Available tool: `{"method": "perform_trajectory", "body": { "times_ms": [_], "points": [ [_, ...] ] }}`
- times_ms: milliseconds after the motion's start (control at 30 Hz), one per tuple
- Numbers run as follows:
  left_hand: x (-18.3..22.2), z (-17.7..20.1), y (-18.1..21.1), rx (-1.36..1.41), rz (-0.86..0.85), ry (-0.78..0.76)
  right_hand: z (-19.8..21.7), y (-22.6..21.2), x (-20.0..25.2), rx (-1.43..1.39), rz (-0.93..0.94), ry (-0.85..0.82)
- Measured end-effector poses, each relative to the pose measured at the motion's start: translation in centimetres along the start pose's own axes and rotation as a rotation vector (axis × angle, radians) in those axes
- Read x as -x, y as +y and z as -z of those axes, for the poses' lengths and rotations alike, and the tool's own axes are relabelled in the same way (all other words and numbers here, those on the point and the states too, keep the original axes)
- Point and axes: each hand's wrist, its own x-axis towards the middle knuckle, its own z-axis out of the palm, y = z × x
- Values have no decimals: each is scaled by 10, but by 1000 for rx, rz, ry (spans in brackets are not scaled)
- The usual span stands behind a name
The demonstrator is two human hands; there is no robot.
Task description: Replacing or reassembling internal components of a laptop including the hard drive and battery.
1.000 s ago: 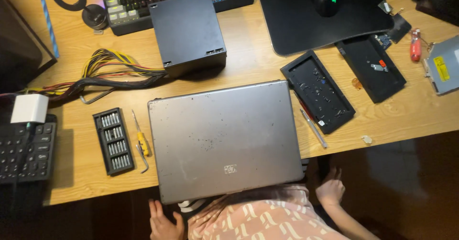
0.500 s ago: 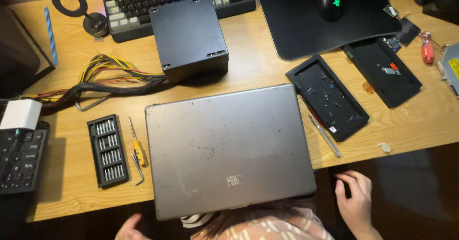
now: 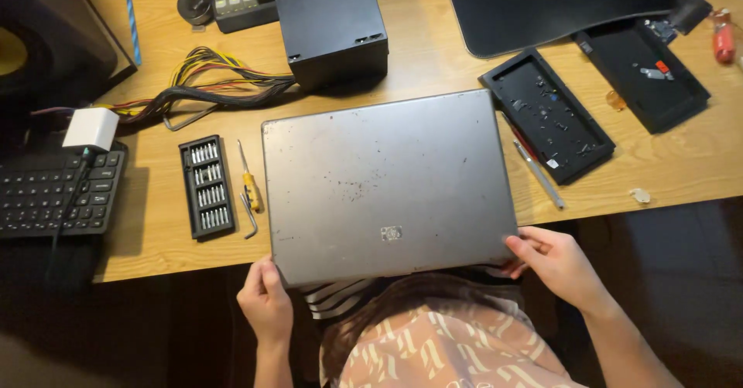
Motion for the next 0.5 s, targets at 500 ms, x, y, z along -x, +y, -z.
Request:
{"method": "perform_trajectory", "body": {
  "times_ms": [500],
  "points": [
    [-27,-2,56,-114,137,-237,2,-48,-4,777,409,423]
  ]
}}
